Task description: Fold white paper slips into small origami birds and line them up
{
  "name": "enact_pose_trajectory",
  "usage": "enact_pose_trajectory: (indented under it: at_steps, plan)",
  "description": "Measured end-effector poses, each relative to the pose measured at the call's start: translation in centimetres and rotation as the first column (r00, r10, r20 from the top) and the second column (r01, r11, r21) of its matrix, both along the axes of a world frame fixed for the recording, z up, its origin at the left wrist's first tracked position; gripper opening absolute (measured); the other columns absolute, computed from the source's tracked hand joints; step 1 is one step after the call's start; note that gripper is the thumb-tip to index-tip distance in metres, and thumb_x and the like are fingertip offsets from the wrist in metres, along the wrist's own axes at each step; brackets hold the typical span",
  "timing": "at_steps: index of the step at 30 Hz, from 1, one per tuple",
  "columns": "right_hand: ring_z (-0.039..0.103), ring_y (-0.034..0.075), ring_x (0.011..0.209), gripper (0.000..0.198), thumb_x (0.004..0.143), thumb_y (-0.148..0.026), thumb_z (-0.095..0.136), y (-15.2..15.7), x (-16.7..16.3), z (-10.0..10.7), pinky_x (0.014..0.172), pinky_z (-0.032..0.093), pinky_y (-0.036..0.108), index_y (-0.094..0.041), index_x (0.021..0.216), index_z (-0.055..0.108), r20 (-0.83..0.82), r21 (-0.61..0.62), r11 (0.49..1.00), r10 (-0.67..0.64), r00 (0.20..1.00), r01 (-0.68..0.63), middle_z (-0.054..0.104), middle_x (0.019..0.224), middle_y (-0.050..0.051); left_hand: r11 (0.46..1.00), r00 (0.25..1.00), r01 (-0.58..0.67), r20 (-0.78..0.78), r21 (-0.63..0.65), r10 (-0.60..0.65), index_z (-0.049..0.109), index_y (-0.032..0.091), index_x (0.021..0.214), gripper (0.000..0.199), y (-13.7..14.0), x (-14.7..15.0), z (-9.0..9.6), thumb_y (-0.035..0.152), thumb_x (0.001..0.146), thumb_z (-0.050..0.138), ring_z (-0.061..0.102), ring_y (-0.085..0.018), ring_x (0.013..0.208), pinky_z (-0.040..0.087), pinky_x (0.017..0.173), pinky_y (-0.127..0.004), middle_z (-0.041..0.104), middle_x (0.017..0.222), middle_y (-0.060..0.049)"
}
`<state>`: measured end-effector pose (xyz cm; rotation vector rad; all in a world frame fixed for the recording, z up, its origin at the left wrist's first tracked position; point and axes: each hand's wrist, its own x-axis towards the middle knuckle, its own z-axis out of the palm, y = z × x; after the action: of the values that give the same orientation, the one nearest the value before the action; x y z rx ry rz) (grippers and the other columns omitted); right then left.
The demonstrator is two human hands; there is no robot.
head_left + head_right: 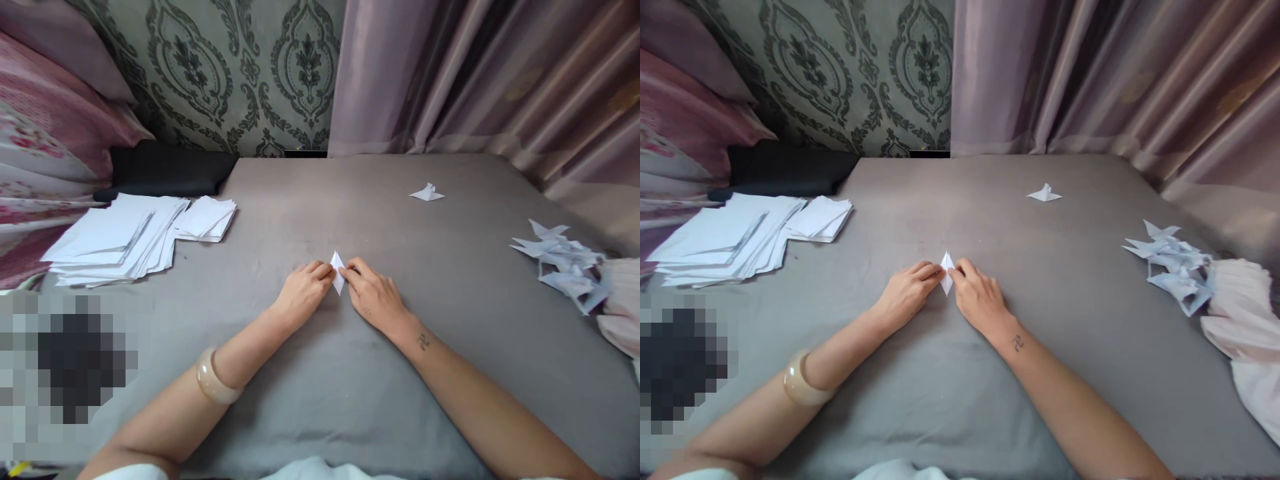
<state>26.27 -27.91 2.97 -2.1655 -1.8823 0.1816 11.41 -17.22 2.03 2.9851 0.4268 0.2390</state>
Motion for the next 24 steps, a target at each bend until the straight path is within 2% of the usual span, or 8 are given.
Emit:
enact_pose_trajectory:
  at_steps: [5,9,11,13,16,20,24]
  plan:
    - [0.061,0.017,0.09,0.037,0.092,-0.014,0.038,-0.6,0.1,0.1,0.062,0.04,0.027,-0.025,0.117,0.062,0.063,0.008,1.0,-0.003,0.998,0.003,0.062,0.111,0.006,0.998,0.998,-0.039,0.042,-0.046,0.041,0.063,0.015,0.107,0.034,-0.2,-0.8,-0.1,0.002,0.086,0.039,0.057,-0.02,0.106,0.052,0.083,-0.03,0.063,0.116,-0.01]
    - [0.062,0.018,0.088,0.037,0.092,-0.014,0.037,-0.8,0.0,0.2,0.061,0.039,0.029,-0.024,0.116,0.063,0.095,-0.006,1.0,-0.013,0.995,0.013,0.062,0.111,0.006,0.98,0.984,-0.088,0.138,-0.177,0.113,0.067,0.015,0.103,0.036,-0.1,-0.8,-0.4,0.001,0.082,0.041,0.057,-0.022,0.106,0.052,0.086,-0.033,0.065,0.115,-0.009]
    - [0.062,0.018,0.086,0.037,0.092,-0.014,0.037,-0.8,-0.1,0.2,0.06,0.039,0.029,-0.024,0.115,0.063,0.101,-0.007,1.0,-0.01,0.995,0.01,0.062,0.112,0.007,0.943,0.951,-0.136,0.227,-0.305,0.211,0.07,0.017,0.094,0.032,0.1,-0.4,-0.5,0.003,0.078,0.045,0.059,-0.021,0.101,0.051,0.088,-0.033,0.067,0.11,-0.007]
    - [0.062,0.018,0.085,0.036,0.091,-0.014,0.037,-0.7,-0.2,0.2,0.059,0.039,0.029,-0.024,0.114,0.064,0.095,-0.005,1.0,-0.012,0.995,0.012,0.061,0.113,0.008,0.869,0.892,-0.209,0.278,-0.448,0.358,0.07,0.017,0.08,0.022,0.3,0.3,-0.6,0.007,0.076,0.051,0.061,-0.019,0.093,0.05,0.087,-0.033,0.068,0.1,-0.006]
    - [0.062,0.017,0.083,0.036,0.091,-0.014,0.038,-0.7,-0.1,0.1,0.06,0.04,0.028,-0.025,0.113,0.065,0.059,0.002,1.0,-0.021,0.998,0.021,0.061,0.114,0.007,0.764,0.813,-0.323,0.249,-0.558,0.526,0.068,0.015,0.073,0.013,0.5,1.3,-0.7,0.02,0.079,0.058,0.06,-0.018,0.083,0.05,0.082,-0.035,0.064,0.086,-0.007]
    - [0.062,0.016,0.083,0.037,0.089,-0.014,0.039,-0.7,0.0,0.0,0.061,0.041,0.027,-0.027,0.112,0.065,0.013,0.029,0.999,-0.03,0.999,0.03,0.061,0.114,0.005,0.741,0.801,-0.376,0.208,-0.556,0.562,0.068,0.014,0.074,0.013,0.8,2.1,-1.1,0.026,0.077,0.065,0.055,-0.02,0.085,0.046,0.084,-0.039,0.058,0.086,-0.008]
    - [0.062,0.016,0.082,0.037,0.086,-0.014,0.041,-0.7,0.1,-0.5,0.063,0.043,0.026,-0.027,0.11,0.066,-0.037,0.084,0.994,-0.063,0.997,0.066,0.061,0.114,0.004,0.685,0.795,-0.353,0.182,-0.637,0.578,0.068,0.015,0.069,0.008,1.1,2.3,-1.3,0.022,0.072,0.068,0.054,-0.02,0.086,0.045,0.084,-0.039,0.059,0.086,-0.007]
